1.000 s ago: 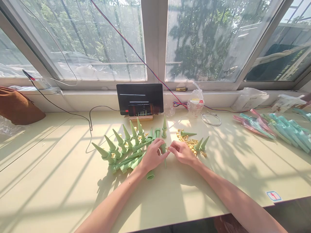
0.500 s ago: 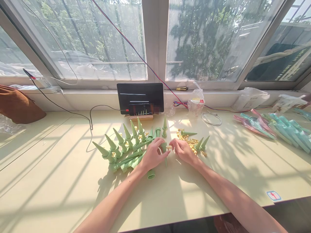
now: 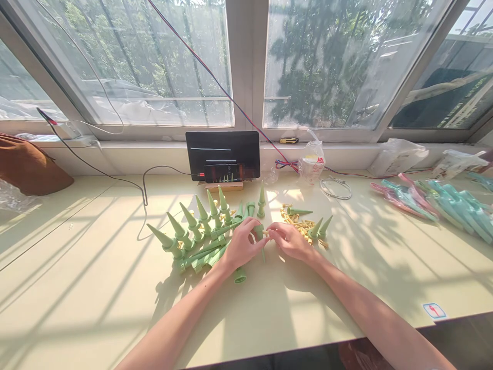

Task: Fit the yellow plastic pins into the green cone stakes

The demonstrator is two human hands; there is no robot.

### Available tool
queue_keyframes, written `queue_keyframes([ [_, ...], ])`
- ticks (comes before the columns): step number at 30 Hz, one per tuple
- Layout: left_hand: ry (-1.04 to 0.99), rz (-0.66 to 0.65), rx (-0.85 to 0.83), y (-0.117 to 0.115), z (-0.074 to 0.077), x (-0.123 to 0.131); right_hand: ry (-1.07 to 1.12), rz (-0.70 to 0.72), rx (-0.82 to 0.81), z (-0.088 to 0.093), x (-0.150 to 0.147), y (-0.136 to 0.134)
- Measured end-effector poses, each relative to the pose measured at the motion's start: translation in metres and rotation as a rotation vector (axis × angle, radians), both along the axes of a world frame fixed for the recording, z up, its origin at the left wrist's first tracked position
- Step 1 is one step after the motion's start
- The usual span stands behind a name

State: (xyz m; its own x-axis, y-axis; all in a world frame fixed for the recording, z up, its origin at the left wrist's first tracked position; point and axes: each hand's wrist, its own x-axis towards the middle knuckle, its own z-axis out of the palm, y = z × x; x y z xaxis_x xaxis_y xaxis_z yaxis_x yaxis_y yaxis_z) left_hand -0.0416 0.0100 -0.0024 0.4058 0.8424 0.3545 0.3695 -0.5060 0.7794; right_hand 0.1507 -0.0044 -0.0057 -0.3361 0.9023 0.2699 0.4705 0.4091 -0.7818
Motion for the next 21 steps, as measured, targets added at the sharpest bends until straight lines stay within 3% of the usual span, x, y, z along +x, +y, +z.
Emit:
queue_keyframes([
  [8, 0.022, -0.005, 0.037, 0.0, -0.002, 0.0, -0.02, -0.012, 0.091, -0.01, -0.003, 0.001],
  [21, 0.046, -0.012, 0.02, -0.001, -0.004, 0.0, -0.022, -0.02, 0.07, -0.013, -0.003, 0.0],
])
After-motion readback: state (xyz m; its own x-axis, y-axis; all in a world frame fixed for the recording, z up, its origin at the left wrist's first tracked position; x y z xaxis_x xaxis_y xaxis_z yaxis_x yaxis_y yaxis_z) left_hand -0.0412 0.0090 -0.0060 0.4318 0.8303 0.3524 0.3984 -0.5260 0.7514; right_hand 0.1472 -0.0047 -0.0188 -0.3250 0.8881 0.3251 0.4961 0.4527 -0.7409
